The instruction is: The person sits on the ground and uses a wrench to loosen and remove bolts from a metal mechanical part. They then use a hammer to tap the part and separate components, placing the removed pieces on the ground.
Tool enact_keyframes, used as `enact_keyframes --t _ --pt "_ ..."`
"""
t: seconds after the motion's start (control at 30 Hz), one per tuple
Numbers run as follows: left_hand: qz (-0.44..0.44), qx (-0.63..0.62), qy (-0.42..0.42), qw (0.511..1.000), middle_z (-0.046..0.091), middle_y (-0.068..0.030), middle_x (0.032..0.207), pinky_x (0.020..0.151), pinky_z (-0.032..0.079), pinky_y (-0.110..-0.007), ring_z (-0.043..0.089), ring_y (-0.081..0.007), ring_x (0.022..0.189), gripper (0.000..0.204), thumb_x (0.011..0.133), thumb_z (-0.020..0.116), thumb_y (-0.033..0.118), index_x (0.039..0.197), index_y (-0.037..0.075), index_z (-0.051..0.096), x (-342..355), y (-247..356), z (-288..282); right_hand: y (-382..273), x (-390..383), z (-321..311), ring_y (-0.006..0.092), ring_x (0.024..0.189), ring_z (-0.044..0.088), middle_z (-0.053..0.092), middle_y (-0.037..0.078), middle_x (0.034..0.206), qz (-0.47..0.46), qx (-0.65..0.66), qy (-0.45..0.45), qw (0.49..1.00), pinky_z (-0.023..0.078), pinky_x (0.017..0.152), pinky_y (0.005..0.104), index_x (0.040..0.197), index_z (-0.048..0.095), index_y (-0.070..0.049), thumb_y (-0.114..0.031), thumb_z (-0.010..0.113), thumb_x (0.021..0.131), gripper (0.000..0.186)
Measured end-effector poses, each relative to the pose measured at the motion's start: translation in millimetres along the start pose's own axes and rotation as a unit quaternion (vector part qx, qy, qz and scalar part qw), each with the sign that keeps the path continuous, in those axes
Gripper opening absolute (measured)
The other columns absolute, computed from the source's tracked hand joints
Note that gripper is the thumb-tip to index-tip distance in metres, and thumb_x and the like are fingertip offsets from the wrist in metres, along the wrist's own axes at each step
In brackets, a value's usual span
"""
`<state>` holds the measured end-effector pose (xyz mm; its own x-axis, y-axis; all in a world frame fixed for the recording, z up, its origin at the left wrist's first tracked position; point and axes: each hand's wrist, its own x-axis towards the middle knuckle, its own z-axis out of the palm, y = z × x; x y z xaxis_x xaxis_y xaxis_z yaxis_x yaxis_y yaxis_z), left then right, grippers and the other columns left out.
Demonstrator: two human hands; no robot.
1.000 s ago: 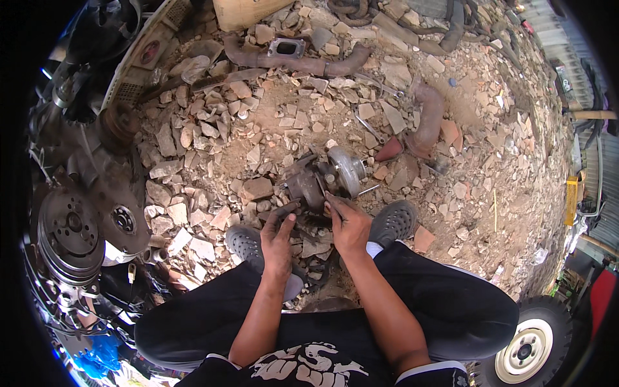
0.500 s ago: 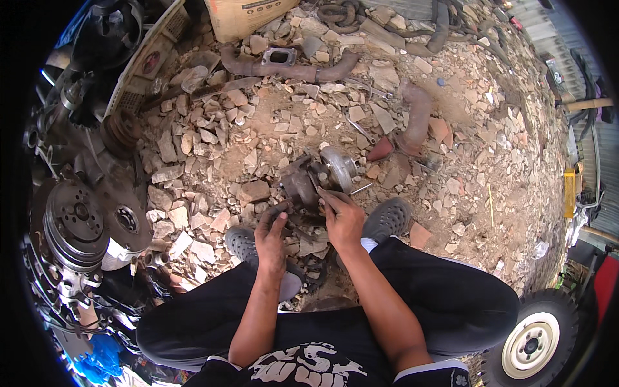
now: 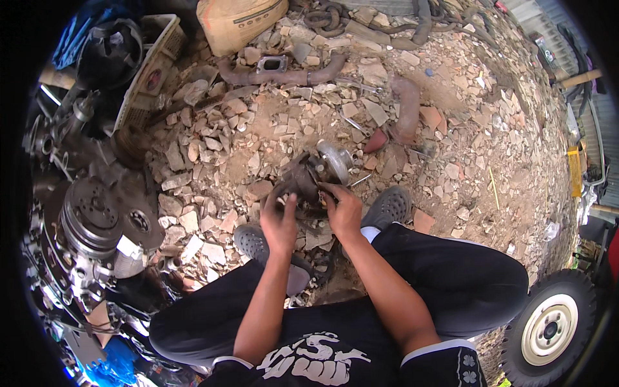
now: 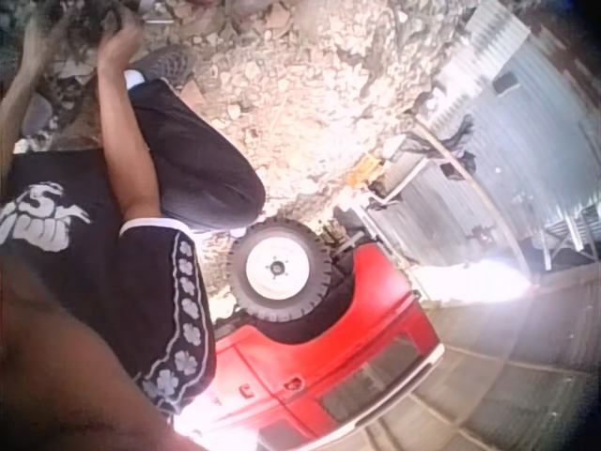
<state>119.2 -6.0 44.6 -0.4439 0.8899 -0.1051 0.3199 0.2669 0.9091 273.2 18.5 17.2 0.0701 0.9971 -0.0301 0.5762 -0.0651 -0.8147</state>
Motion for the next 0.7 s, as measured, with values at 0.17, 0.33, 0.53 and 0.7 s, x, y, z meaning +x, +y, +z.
enact_keyframes --t 0.17,0.33,0.53,0.7 --pt "0.006 0.136 0.025 0.99 0.053 -0.0331 0.126 0.102 0.049 -0.053 0.059 -0.0507 0.118 0.053 0.082 0.088 0.041 0.126 0.014 0.074 32.1 19.0 38.2 0.6 -2.6 -4.7 0.0372 0.107 0.072 0.075 0.018 0.116 -0.005 0.029 -0.026 0.999 0.056 0.092 0.0419 0.122 0.076 -0.008 -0.001 0.066 0.092 0.031" --pt "0.02 0.22 0.068 0.973 0.05 -0.0376 0.13 0.112 0.037 -0.06 0.048 -0.0562 0.128 0.055 0.085 0.081 0.052 0.125 0.015 0.075 32.2 13.4 69.4 19.5 -2.1 -9.0 0.0337 0.115 0.071 0.073 0.019 0.124 0.008 0.057 -0.079 0.995 0.053 0.098 0.0404 0.129 0.07 -0.004 0.003 0.058 0.095 0.037" --pt "0.135 0.276 0.166 0.937 0.051 -0.034 0.126 0.104 0.041 -0.059 0.052 -0.0523 0.118 0.04 0.09 0.077 0.044 0.121 0.018 0.076 26.4 -10.0 87.7 38.4 -5.0 -12.1 0.0226 0.107 0.069 0.072 0.015 0.117 0.05 0.161 -0.105 0.98 0.052 0.097 0.035 0.124 0.068 0.0 0.001 0.058 0.097 0.029" --pt "0.147 0.253 0.189 0.937 0.051 -0.0295 0.122 0.098 0.043 -0.056 0.052 -0.048 0.113 0.031 0.089 0.076 0.034 0.117 0.022 0.077 27.7 -12.0 88.1 -3.7 11.9 -40.3 0.0188 0.083 0.072 0.075 0.008 0.101 0.029 0.054 -0.09 0.994 0.057 0.083 0.033 0.116 0.068 0.0 0.0 0.06 0.099 0.019"
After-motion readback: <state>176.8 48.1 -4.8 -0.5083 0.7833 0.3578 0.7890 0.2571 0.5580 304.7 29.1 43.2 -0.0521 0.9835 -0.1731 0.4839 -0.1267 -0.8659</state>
